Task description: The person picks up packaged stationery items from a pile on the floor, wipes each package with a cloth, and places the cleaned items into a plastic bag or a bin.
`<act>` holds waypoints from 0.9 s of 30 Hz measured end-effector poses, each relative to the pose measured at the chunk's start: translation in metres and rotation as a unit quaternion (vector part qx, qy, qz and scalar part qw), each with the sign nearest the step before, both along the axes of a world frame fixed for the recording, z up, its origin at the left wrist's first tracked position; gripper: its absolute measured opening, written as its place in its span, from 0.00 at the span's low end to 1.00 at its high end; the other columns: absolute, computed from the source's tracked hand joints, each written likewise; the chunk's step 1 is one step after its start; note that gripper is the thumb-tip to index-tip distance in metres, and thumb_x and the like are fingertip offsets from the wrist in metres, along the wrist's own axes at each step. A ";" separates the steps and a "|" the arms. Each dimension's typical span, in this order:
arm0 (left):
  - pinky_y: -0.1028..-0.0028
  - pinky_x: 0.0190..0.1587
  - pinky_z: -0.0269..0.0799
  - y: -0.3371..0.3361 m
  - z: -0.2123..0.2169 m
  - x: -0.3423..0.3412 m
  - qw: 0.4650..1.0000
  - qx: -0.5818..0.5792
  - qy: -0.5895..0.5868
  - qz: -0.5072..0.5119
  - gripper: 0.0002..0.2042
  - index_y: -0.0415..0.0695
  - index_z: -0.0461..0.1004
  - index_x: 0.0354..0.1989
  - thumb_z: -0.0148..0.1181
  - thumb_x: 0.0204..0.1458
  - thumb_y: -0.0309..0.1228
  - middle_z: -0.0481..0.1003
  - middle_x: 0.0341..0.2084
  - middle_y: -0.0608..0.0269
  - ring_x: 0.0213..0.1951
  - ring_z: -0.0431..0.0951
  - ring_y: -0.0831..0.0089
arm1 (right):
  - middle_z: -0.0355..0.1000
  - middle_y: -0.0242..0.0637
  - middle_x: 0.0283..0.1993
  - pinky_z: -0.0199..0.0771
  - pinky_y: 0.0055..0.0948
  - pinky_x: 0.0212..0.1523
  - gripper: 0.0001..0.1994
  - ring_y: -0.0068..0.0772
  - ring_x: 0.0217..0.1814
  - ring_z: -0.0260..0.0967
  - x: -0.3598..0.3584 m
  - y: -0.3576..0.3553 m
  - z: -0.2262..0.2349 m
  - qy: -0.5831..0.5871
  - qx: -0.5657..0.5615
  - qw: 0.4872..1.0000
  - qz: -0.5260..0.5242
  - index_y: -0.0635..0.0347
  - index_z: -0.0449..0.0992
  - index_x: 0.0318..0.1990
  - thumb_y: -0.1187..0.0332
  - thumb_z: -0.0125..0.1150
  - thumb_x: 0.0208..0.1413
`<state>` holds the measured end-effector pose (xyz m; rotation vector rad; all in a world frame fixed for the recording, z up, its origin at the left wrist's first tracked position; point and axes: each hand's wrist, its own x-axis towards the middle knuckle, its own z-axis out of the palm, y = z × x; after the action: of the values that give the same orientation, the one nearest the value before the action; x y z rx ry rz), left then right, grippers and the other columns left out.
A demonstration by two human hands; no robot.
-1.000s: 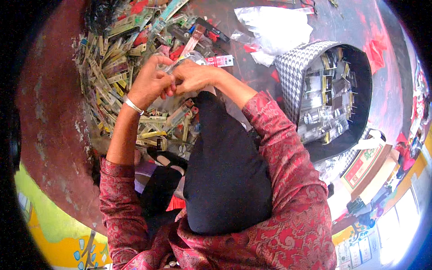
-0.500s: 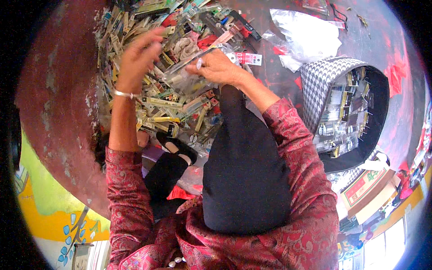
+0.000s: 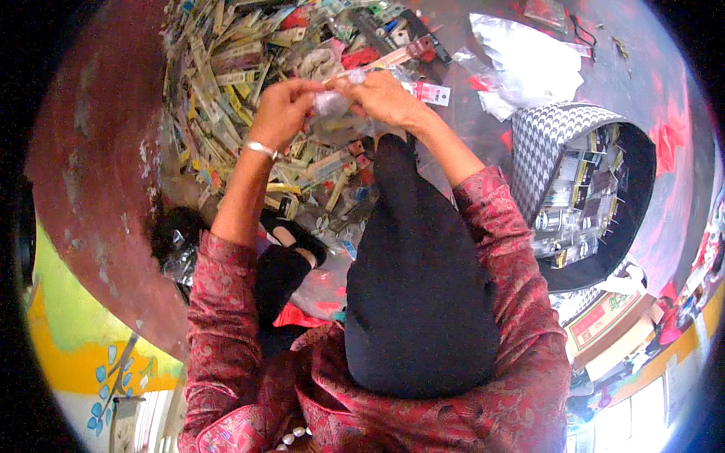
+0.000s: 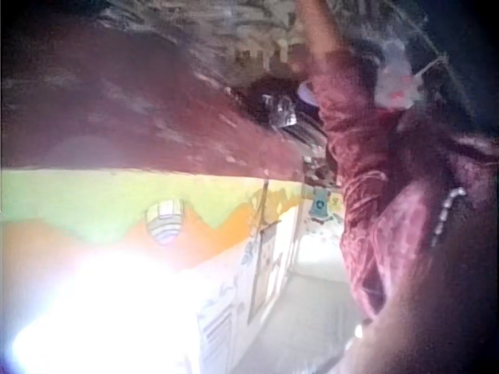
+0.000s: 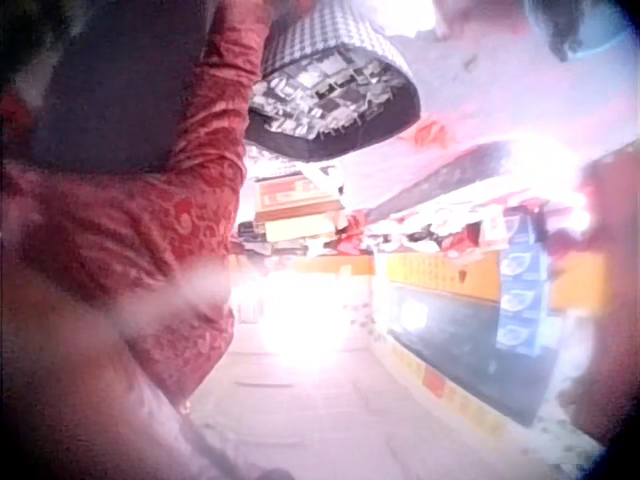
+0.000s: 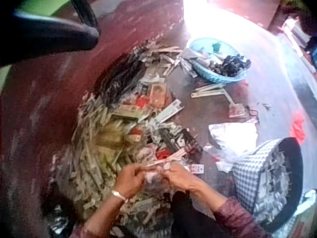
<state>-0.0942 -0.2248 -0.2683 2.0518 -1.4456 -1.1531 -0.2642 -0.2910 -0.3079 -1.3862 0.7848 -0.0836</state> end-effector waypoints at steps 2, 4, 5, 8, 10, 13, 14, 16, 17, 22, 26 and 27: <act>0.78 0.27 0.65 -0.006 0.006 -0.003 0.998 0.053 0.021 0.035 0.13 0.36 0.72 0.36 0.45 0.42 0.22 0.72 0.22 0.63 0.24 0.69 0.77 | 0.57 0.29 0.15 0.54 0.24 0.23 0.21 0.21 0.19 0.53 0.003 0.005 0.002 -0.002 0.003 1.000 -0.026 0.54 0.72 0.45 0.52 0.39 0.56; 0.71 0.32 0.67 -0.012 0.009 -0.008 0.995 0.059 0.052 0.057 0.12 0.36 0.73 0.32 0.45 0.41 0.25 0.73 0.23 0.53 0.28 0.73 0.66 | 0.57 0.28 0.14 0.54 0.24 0.22 0.21 0.21 0.19 0.53 0.005 0.007 -0.005 0.048 -0.017 0.998 -0.030 0.55 0.71 0.46 0.52 0.39 0.56; 0.68 0.35 0.68 -0.013 0.009 -0.010 0.994 0.062 0.066 0.067 0.11 0.36 0.73 0.30 0.45 0.41 0.27 0.74 0.23 0.48 0.29 0.75 0.60 | 0.57 0.28 0.14 0.53 0.24 0.22 0.21 0.21 0.19 0.52 0.006 0.008 -0.007 0.073 -0.028 0.996 -0.033 0.55 0.71 0.46 0.52 0.39 0.56; 0.70 0.32 0.68 -0.012 0.007 -0.009 0.990 0.083 0.101 0.050 0.11 0.36 0.73 0.28 0.49 0.44 0.31 0.73 0.19 0.51 0.25 0.73 0.64 | 0.57 0.28 0.14 0.53 0.24 0.21 0.22 0.22 0.19 0.53 0.006 0.006 -0.005 0.056 -0.062 0.996 -0.010 0.56 0.69 0.49 0.51 0.39 0.57; 0.73 0.27 0.65 -0.010 0.009 -0.012 0.982 0.106 0.150 0.052 0.13 0.36 0.73 0.29 0.51 0.46 0.35 0.71 0.18 0.57 0.21 0.71 0.71 | 0.63 0.43 0.19 0.58 0.34 0.27 0.25 0.38 0.24 0.61 0.005 0.004 -0.006 0.068 -0.025 0.997 -0.021 0.65 0.70 0.33 0.48 0.39 0.54; 0.77 0.17 0.62 -0.001 0.012 -0.018 0.985 0.065 0.154 0.036 0.15 0.37 0.74 0.33 0.53 0.48 0.39 0.69 0.16 0.65 0.15 0.66 0.80 | 0.68 0.52 0.24 0.61 0.40 0.32 0.28 0.49 0.30 0.65 0.005 0.004 -0.010 0.077 -0.009 0.996 -0.033 0.68 0.71 0.26 0.47 0.39 0.52; 0.76 0.18 0.63 0.003 0.007 -0.019 0.996 0.006 0.087 -0.012 0.15 0.38 0.74 0.33 0.54 0.48 0.39 0.69 0.15 0.64 0.15 0.67 0.79 | 0.68 0.52 0.25 0.61 0.41 0.32 0.28 0.51 0.31 0.65 0.006 0.004 -0.011 0.078 -0.011 0.996 -0.036 0.68 0.71 0.27 0.46 0.38 0.53; 0.69 0.23 0.65 0.000 0.008 -0.022 0.992 -0.082 -0.044 -0.089 0.14 0.40 0.74 0.34 0.56 0.43 0.37 0.70 0.14 0.55 0.17 0.71 0.68 | 0.62 0.44 0.19 0.59 0.35 0.28 0.23 0.41 0.24 0.60 0.008 0.006 -0.026 0.059 -0.126 0.990 -0.009 0.58 0.68 0.44 0.49 0.36 0.56; 0.69 0.24 0.66 -0.003 0.010 -0.024 0.992 -0.060 -0.060 -0.093 0.14 0.41 0.74 0.34 0.57 0.42 0.37 0.70 0.15 0.54 0.19 0.71 0.64 | 0.59 0.40 0.17 0.58 0.32 0.26 0.23 0.36 0.21 0.57 0.008 0.007 -0.033 0.050 -0.184 0.982 0.004 0.54 0.66 0.52 0.50 0.34 0.57; 0.67 0.28 0.66 -0.003 0.010 -0.029 0.989 -0.043 -0.099 -0.102 0.13 0.41 0.74 0.33 0.56 0.41 0.37 0.71 0.19 0.50 0.25 0.72 0.55 | 0.69 0.53 0.34 0.61 0.43 0.40 0.26 0.54 0.41 0.64 0.015 0.002 0.001 0.101 -0.119 0.988 0.013 0.61 0.71 0.36 0.47 0.32 0.55; 0.70 0.27 0.65 0.000 -0.005 -0.022 0.993 -0.038 -0.083 -0.080 0.12 0.40 0.73 0.31 0.54 0.43 0.36 0.71 0.17 0.55 0.23 0.72 0.64 | 0.69 0.51 0.31 0.63 0.38 0.37 0.26 0.46 0.38 0.67 0.014 0.002 -0.010 0.098 -0.225 0.969 0.041 0.64 0.70 0.37 0.46 0.38 0.53; 0.71 0.25 0.64 0.000 -0.006 -0.014 0.997 -0.018 -0.018 -0.070 0.11 0.40 0.74 0.30 0.54 0.44 0.36 0.71 0.16 0.57 0.21 0.71 0.68 | 0.69 0.50 0.30 0.64 0.35 0.35 0.27 0.42 0.36 0.67 0.014 -0.001 -0.005 0.086 -0.137 0.987 0.017 0.65 0.70 0.36 0.46 0.40 0.51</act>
<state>-0.1085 -0.2248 -0.2742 1.9846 -1.6372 -1.1404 -0.2504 -0.2924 -0.3126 -1.6831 0.9168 -0.0459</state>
